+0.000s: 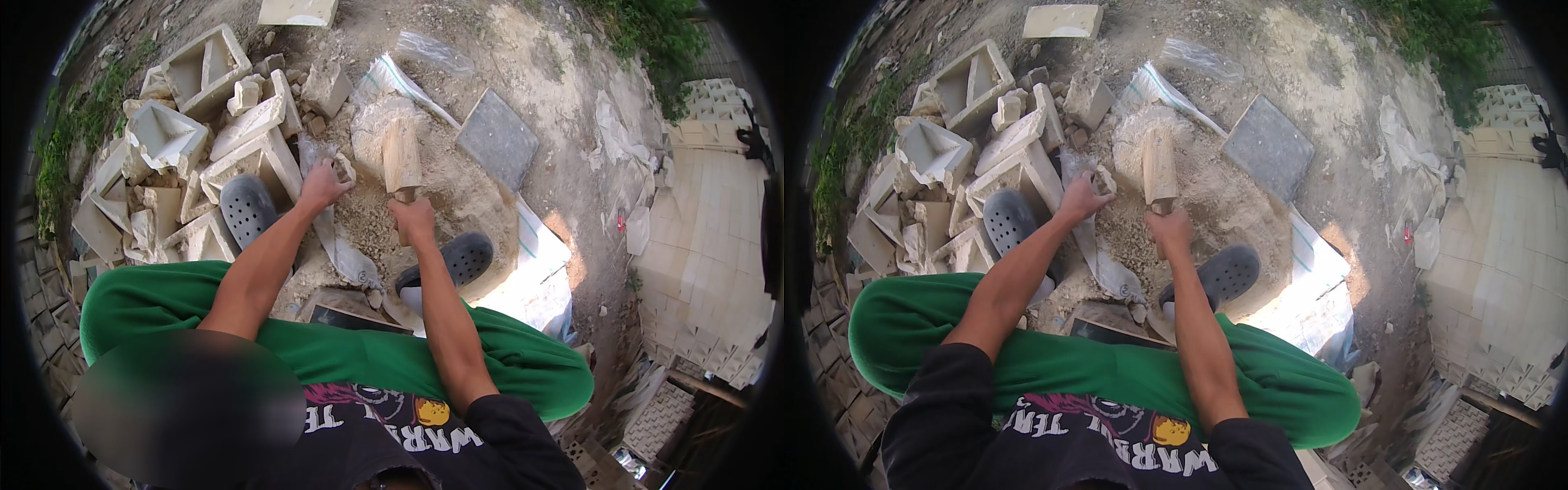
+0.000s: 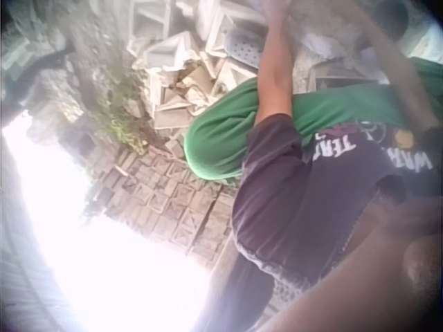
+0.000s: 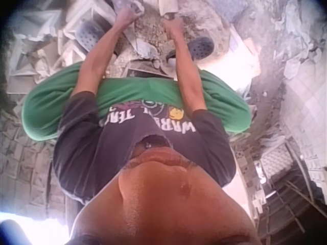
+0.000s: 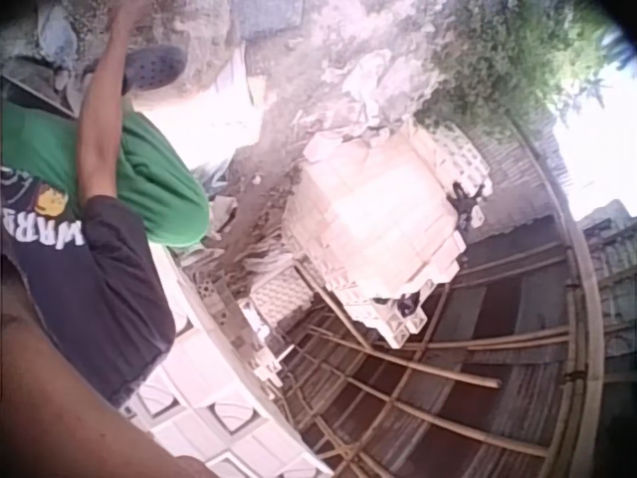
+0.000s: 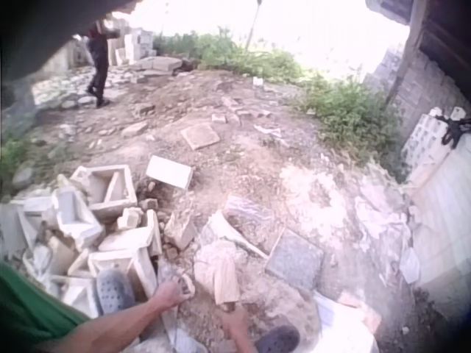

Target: The person sits on the ground and uses a wooden mallet to repeatedly strike a small stone fragment placed on a larger flat stone. The person breaks the stone into smaller pieces and dust, occasionally adjusting the fragment's position.

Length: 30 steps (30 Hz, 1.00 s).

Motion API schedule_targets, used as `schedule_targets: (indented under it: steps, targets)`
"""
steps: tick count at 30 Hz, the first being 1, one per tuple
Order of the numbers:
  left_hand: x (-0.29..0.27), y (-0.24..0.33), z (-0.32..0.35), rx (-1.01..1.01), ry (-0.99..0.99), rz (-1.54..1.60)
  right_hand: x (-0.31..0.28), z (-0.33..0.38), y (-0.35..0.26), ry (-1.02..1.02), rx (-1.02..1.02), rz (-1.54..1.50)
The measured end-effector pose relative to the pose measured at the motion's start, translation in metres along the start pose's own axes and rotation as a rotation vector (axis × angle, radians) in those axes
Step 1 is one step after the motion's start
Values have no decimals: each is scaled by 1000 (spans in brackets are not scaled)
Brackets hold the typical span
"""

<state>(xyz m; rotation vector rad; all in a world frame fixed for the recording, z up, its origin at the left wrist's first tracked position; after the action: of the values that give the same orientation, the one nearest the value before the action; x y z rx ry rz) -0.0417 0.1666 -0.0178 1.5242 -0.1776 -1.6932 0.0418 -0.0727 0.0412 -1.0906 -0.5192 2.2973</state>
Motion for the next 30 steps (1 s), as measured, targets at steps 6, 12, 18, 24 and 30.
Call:
schedule_targets:
  steps: [6,12,18,24,30]
  targets:
    - [2,4,2,-71,-38,10,-16,5,-46,192,-400,-97]
    - [1,5,4,-47,-21,-9,15,-5,7,71,-63,235]
    - [8,-6,4,-37,-34,3,-19,11,-44,234,-286,-57]
    - [12,-1,0,-61,-56,-6,-9,18,3,450,-284,16]
    - [12,1,4,-48,-46,-2,-3,-16,41,106,-32,-112]
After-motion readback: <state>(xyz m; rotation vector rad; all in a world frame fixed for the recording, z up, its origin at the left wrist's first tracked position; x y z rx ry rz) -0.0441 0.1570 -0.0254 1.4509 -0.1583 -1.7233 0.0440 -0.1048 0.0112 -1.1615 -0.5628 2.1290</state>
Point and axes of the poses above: each hand's wrist, its own z-axis away from the middle knuckle, its own x-axis out of the palm, y = z × x, the point moved 9 cm from there along -z, towards the middle knuckle, and after that the axes turned 5 degrees about x, right-handed, at the moved point
